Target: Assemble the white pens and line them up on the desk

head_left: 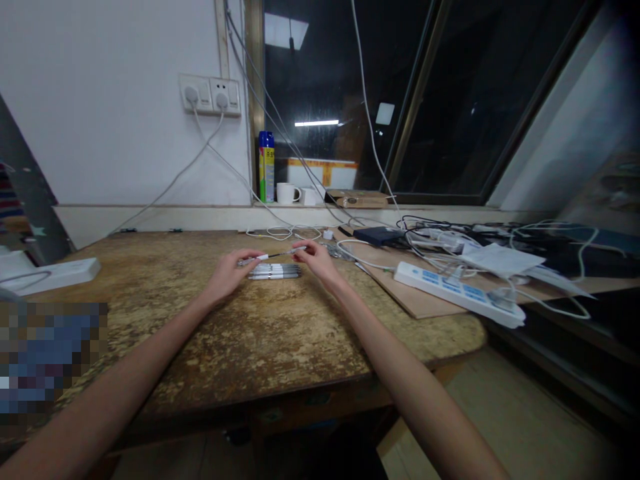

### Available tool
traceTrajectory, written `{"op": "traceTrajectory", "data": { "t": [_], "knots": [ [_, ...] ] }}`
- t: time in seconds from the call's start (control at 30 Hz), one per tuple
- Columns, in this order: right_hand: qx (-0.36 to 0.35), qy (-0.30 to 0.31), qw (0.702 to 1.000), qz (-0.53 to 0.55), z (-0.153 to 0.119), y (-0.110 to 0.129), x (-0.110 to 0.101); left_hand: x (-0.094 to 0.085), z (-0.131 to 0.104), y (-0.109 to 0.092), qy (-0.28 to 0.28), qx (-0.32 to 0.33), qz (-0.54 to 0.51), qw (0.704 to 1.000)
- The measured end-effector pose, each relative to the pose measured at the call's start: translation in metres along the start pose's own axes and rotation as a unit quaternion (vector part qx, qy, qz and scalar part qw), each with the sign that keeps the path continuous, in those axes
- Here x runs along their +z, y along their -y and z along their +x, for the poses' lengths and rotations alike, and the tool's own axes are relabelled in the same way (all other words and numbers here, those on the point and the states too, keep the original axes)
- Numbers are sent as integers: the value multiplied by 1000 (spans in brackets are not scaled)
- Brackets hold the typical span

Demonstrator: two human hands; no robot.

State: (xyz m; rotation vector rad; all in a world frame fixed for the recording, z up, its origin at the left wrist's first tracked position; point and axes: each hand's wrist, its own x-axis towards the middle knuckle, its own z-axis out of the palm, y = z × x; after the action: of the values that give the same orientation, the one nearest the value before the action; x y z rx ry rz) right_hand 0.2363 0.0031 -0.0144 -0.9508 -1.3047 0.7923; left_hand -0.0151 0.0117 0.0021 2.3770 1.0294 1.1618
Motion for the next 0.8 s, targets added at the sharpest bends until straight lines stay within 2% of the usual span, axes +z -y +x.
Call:
{"op": "traceTrajectory", "data": {
  "t": [0.33,0.63,0.8],
  "knots": [
    [-11,58,998,-20,-9,6,9,4,1,-6,42,15,-26,999],
    [-35,94,995,-31,-11,4,16,3,-1,-11,45,16,-25,999],
    [-13,119,993,-13,-12,3,15,2,-1,-15,52,32,-19,998]
  ]
}}
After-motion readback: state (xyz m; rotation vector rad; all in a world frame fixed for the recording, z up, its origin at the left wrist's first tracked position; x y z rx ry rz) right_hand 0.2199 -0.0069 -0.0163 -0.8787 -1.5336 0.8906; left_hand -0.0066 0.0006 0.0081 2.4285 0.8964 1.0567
